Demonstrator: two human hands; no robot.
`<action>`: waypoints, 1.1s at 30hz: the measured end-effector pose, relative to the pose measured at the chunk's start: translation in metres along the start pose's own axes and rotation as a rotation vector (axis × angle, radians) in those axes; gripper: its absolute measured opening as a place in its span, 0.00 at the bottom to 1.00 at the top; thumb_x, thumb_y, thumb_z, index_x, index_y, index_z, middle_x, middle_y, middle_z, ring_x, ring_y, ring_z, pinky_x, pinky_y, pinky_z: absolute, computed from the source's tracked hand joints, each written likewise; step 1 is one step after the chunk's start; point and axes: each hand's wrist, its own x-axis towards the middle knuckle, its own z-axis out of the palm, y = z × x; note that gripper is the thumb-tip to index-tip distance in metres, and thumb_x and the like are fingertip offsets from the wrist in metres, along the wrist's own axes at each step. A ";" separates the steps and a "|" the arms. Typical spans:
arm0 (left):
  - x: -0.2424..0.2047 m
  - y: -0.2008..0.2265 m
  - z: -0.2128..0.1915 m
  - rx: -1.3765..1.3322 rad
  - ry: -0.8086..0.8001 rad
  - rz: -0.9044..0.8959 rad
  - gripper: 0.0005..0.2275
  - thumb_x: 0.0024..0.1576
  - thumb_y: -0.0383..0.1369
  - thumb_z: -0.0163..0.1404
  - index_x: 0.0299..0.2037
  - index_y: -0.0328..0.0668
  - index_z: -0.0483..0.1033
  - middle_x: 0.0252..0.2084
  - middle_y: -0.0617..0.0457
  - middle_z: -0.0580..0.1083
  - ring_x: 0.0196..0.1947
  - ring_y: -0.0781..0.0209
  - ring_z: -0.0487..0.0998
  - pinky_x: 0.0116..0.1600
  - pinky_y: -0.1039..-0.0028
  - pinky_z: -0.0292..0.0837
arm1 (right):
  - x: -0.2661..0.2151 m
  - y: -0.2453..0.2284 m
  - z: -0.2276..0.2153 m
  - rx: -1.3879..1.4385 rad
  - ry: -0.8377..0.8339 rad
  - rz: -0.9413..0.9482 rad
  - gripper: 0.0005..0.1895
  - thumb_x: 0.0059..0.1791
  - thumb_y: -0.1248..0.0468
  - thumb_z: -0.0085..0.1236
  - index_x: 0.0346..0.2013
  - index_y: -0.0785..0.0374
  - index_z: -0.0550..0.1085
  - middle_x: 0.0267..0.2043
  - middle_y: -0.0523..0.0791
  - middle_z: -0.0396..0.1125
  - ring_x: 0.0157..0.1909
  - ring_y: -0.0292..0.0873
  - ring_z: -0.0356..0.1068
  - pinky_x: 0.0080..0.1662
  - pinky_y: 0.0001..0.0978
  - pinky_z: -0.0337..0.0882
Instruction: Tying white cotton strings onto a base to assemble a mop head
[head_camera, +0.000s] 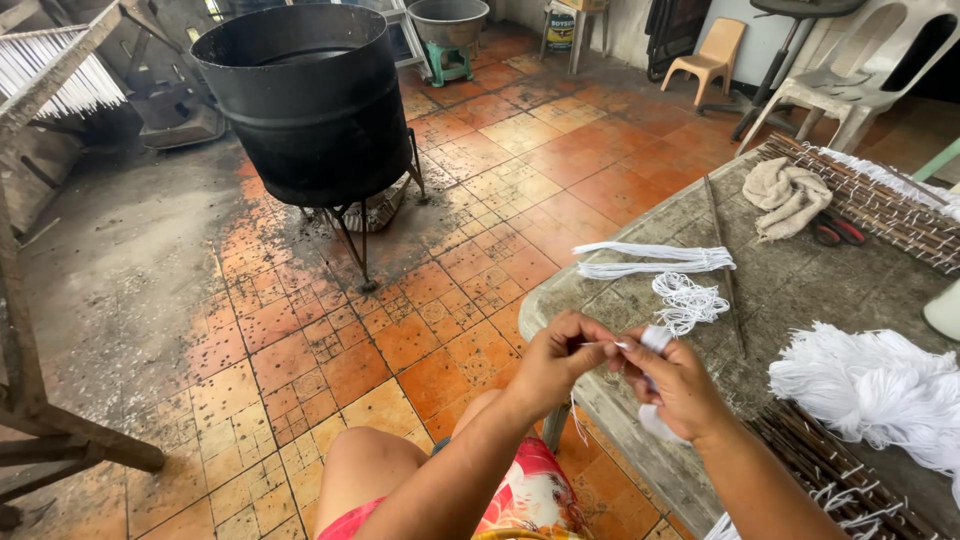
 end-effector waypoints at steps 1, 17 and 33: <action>-0.001 0.011 0.001 -0.001 -0.002 -0.002 0.06 0.56 0.29 0.62 0.41 0.38 0.82 0.36 0.52 0.67 0.37 0.68 0.70 0.44 0.82 0.69 | 0.003 0.014 -0.008 0.000 0.003 0.001 0.09 0.55 0.63 0.53 0.38 0.67 0.77 0.26 0.47 0.66 0.18 0.33 0.56 0.14 0.16 0.50; 0.001 0.033 0.009 0.299 0.214 0.255 0.06 0.53 0.27 0.64 0.39 0.36 0.84 0.39 0.51 0.61 0.39 0.64 0.65 0.45 0.77 0.65 | -0.019 -0.044 0.020 -0.220 0.005 -0.490 0.05 0.51 0.71 0.58 0.39 0.73 0.75 0.20 0.44 0.59 0.22 0.32 0.57 0.27 0.22 0.60; 0.003 0.041 0.014 0.166 0.050 0.080 0.06 0.54 0.29 0.62 0.36 0.36 0.82 0.35 0.48 0.67 0.37 0.61 0.71 0.42 0.75 0.68 | -0.029 -0.078 0.028 -0.461 0.079 -0.734 0.03 0.48 0.70 0.64 0.34 0.68 0.79 0.35 0.48 0.67 0.30 0.36 0.62 0.33 0.28 0.66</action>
